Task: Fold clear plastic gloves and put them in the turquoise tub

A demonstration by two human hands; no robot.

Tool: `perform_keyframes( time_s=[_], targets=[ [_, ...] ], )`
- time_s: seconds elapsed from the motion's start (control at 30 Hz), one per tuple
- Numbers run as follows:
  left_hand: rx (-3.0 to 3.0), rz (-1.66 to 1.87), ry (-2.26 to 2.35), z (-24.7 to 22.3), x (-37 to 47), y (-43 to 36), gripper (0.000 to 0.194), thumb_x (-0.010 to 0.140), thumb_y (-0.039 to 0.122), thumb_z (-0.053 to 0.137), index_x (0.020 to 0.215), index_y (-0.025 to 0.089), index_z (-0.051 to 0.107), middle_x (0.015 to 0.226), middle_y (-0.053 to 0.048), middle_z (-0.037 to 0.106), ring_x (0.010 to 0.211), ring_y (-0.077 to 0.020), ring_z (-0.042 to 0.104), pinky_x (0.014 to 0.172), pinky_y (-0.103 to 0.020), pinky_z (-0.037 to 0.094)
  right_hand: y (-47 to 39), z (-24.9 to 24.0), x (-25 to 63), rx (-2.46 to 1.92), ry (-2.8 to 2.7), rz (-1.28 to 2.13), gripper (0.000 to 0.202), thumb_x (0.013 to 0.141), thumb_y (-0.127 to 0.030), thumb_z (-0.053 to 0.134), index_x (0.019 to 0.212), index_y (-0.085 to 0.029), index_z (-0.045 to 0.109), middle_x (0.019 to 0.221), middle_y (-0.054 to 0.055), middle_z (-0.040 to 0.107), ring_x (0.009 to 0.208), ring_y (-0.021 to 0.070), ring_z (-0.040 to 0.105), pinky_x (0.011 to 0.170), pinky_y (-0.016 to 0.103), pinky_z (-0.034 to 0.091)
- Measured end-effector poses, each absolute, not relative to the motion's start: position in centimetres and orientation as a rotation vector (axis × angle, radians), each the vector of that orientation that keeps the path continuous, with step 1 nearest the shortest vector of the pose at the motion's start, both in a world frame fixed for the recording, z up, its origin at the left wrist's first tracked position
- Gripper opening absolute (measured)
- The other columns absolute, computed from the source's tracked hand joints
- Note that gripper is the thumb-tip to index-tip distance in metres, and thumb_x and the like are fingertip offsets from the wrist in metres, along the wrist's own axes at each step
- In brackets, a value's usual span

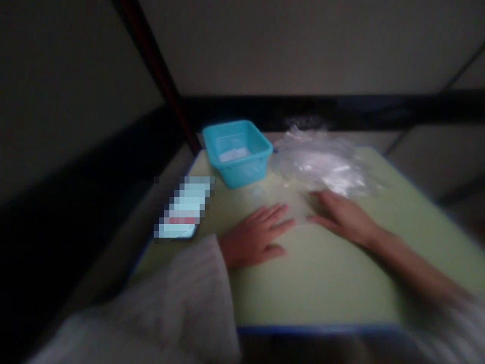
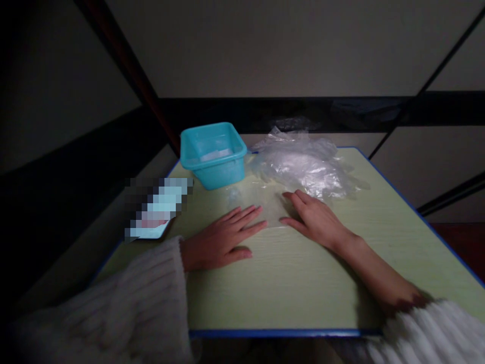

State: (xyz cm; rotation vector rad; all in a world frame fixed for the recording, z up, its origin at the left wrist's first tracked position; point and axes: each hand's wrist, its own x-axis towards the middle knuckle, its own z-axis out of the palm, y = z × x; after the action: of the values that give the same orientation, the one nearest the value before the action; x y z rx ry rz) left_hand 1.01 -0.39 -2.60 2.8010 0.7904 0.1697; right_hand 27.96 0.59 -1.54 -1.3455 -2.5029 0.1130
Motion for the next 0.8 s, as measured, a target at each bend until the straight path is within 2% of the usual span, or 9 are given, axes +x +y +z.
perform_keyframes(
  time_s=[0.27,0.47,0.8],
  targets=[
    [2.821,0.154,0.744,-2.4,0.8,-0.6,0.064,0.089,0.053,0.044,0.144,0.024,0.028,0.155,-0.012,0.015,0.143,-0.0295,0.010,0.113,-0.053,0.010,1.0,-1.5,28.7,-1.415,-2.400,0.025,0.035,0.092,-0.040,0.041,0.114,-0.014,0.049,0.097,0.014,0.063,0.080,0.0254,0.063,0.065,0.034,0.049],
    [2.848,0.135,0.594,-2.2,1.0,-0.7,0.072,0.089,0.056,0.041,0.146,0.017,0.021,0.154,-0.013,0.017,0.143,-0.0263,0.011,0.115,-0.048,0.009,0.9,-1.4,28.6,-1.409,-2.421,0.005,0.034,0.093,-0.037,0.041,0.116,-0.014,0.048,0.093,0.011,0.064,0.074,0.0221,0.062,0.061,0.030,0.046],
    [2.787,0.165,0.524,-2.0,2.0,-3.2,0.077,0.086,0.060,0.044,0.144,0.013,0.028,0.152,-0.015,0.022,0.142,-0.0295,0.014,0.115,-0.048,0.013,1.0,-1.6,28.6,-1.411,-2.444,-0.019,0.026,0.092,-0.029,0.041,0.111,-0.015,0.051,0.089,0.010,0.064,0.072,0.0208,0.061,0.062,0.029,0.044]
  ],
)
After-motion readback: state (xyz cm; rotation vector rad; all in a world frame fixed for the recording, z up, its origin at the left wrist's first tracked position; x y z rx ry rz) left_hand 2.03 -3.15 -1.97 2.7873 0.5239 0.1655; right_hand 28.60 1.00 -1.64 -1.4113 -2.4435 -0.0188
